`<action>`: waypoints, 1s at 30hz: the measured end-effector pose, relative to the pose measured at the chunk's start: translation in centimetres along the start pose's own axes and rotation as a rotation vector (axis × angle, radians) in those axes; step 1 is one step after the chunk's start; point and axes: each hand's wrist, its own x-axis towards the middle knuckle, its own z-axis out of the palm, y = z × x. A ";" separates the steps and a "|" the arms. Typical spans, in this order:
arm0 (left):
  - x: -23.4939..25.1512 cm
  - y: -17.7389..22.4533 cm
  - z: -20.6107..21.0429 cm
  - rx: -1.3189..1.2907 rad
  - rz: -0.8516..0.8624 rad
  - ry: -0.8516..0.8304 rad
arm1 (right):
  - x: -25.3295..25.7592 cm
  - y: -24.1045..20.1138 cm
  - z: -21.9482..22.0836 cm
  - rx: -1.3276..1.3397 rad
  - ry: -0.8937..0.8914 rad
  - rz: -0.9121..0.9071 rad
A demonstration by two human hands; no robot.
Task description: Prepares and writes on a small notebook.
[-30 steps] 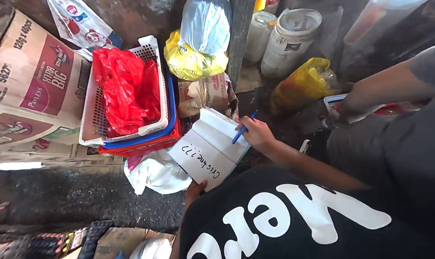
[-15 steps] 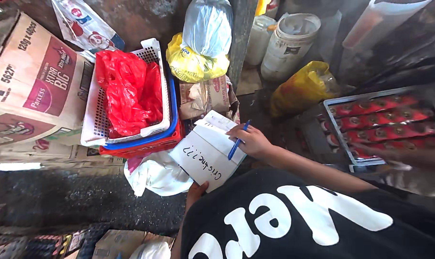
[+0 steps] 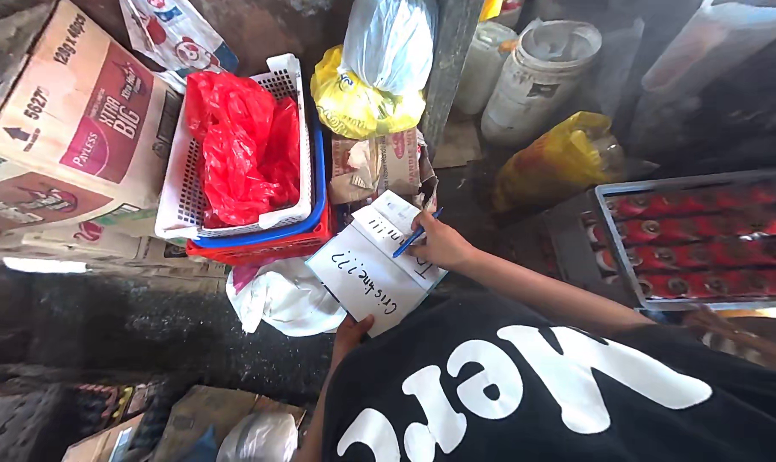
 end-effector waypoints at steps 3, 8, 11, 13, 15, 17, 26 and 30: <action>-0.3 0.2 0.2 -0.020 0.012 -0.001 | 0.3 -0.4 0.3 -0.063 -0.098 -0.025; -0.3 -0.1 0.5 -0.052 0.029 0.004 | 0.2 -0.8 0.6 -0.080 -0.098 -0.072; 0.0 -0.8 0.2 -0.053 0.036 -0.001 | 0.3 -0.7 0.5 -0.142 -0.056 -0.065; -0.1 -0.9 0.5 -0.059 0.055 0.007 | 0.6 -0.7 0.2 -0.148 -0.071 -0.056; -0.5 -0.3 1.3 -0.061 0.054 0.040 | 0.8 -0.7 -0.2 -0.093 -0.098 -0.059; -0.8 -0.3 1.8 -0.072 0.061 0.067 | 1.0 -0.7 -0.4 -0.052 -0.138 -0.059; -0.6 -2.1 3.2 -0.152 0.118 0.164 | 1.0 -0.4 -0.6 0.140 -0.105 -0.163; -0.6 -2.6 3.8 -0.224 0.129 0.179 | 1.5 0.2 -0.8 0.191 -0.119 -0.091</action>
